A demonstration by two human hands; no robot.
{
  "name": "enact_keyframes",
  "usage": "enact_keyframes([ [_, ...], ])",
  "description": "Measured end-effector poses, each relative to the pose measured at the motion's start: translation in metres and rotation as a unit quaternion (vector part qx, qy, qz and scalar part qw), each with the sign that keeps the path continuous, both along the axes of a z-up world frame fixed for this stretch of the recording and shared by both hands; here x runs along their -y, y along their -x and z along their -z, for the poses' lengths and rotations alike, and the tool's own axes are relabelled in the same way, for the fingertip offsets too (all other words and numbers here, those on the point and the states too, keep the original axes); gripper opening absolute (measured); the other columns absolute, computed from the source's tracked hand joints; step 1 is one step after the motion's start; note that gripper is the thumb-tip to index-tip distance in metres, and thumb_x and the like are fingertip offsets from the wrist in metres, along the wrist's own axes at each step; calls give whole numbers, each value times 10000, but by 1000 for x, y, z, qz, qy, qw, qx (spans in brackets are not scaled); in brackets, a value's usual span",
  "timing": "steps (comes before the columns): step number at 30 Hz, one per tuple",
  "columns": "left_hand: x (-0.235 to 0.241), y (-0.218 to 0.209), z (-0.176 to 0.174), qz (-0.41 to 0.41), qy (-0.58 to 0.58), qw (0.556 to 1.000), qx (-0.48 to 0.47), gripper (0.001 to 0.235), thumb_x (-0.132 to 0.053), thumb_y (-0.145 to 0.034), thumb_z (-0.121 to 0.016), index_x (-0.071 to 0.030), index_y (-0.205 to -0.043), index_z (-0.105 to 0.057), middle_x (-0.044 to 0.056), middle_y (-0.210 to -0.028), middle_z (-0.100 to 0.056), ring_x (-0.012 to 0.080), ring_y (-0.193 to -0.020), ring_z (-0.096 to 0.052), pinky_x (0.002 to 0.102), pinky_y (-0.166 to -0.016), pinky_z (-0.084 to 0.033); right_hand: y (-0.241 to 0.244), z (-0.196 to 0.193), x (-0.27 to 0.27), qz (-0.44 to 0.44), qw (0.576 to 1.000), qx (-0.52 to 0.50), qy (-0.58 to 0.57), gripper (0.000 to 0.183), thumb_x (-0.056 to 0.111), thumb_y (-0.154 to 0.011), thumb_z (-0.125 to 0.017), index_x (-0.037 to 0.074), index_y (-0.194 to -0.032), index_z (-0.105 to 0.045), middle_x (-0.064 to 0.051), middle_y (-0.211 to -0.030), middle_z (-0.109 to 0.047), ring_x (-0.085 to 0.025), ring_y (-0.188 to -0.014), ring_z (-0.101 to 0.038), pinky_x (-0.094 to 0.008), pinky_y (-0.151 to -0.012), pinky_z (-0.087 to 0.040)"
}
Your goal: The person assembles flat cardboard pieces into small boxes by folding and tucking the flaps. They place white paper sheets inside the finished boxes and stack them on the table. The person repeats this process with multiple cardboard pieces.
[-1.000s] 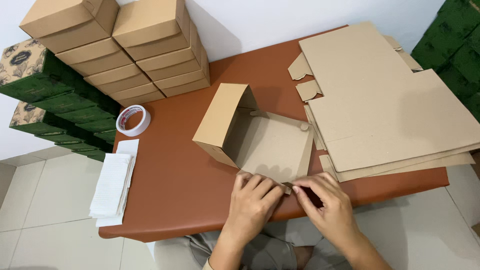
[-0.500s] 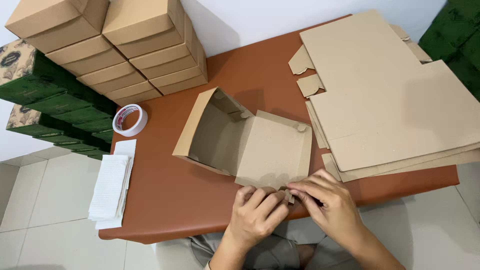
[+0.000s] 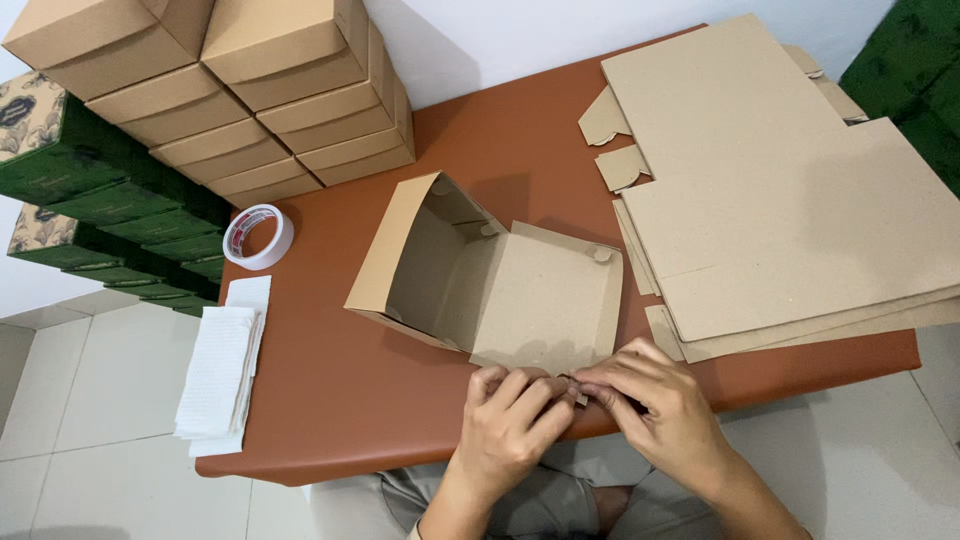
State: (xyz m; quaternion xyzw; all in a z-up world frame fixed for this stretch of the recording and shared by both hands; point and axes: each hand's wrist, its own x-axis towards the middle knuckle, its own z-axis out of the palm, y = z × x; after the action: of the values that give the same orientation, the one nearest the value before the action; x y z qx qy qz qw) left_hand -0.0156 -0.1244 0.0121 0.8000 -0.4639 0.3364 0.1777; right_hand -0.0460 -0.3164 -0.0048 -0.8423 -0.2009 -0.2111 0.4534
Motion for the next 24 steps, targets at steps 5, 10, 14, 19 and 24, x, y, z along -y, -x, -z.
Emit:
enact_keyframes([
  [5, 3, -2, -4, -11, 18, 1000, -7, 205, -61, -1000, -636, -141, -828, -561, -11, -912, -650, 150, -763, -598, 330, -760, -343, -6, -3, 13, -28, 993, -106, 36, 193, 118, -933, -589, 120, -1035, -753, 5, -910, -768, -155, -847, -663, -296, -774, -527],
  [10, 3, -2, -4, -3, 30, 999, -17, 203, -54, -987, -657, -138, -831, -558, 20, -1010, -683, 150, -786, -627, 337, -809, -384, -40, -42, 20, -18, 921, -360, 148, 149, 304, -874, -665, 277, -931, -800, 167, -882, -842, -24, -773, -736, -240, -694, -501],
  [14, 1, -1, 1, 22, 11, 998, -57, 146, -18, -982, -606, -108, -876, -564, 52, -1099, -679, 182, -833, -628, 359, -843, -396, -60, -75, 10, -77, 851, -383, 352, 118, 335, -884, -628, 300, -826, -725, 103, -783, -750, -156, -753, -664, -324, -703, -457],
  [19, 0, -2, 5, 40, 31, 996, -77, 155, 54, -963, -602, -69, -878, -562, 86, -1107, -662, 210, -821, -603, 363, -820, -409, -65, -87, -2, -94, 806, -405, 422, 120, 272, -895, -569, 257, -855, -681, 81, -837, -723, -175, -829, -640, -332, -752, -476],
  [24, -2, -4, -2, 94, 32, 971, -219, 97, -81, -1048, -513, -45, -967, -550, 82, -995, -616, 257, -828, -568, 389, -864, -376, -73, -73, -5, -122, 787, -395, 457, 179, 356, -859, -573, 245, -960, -671, 3, -997, -736, -254, -955, -670, -409, -783, -494],
])
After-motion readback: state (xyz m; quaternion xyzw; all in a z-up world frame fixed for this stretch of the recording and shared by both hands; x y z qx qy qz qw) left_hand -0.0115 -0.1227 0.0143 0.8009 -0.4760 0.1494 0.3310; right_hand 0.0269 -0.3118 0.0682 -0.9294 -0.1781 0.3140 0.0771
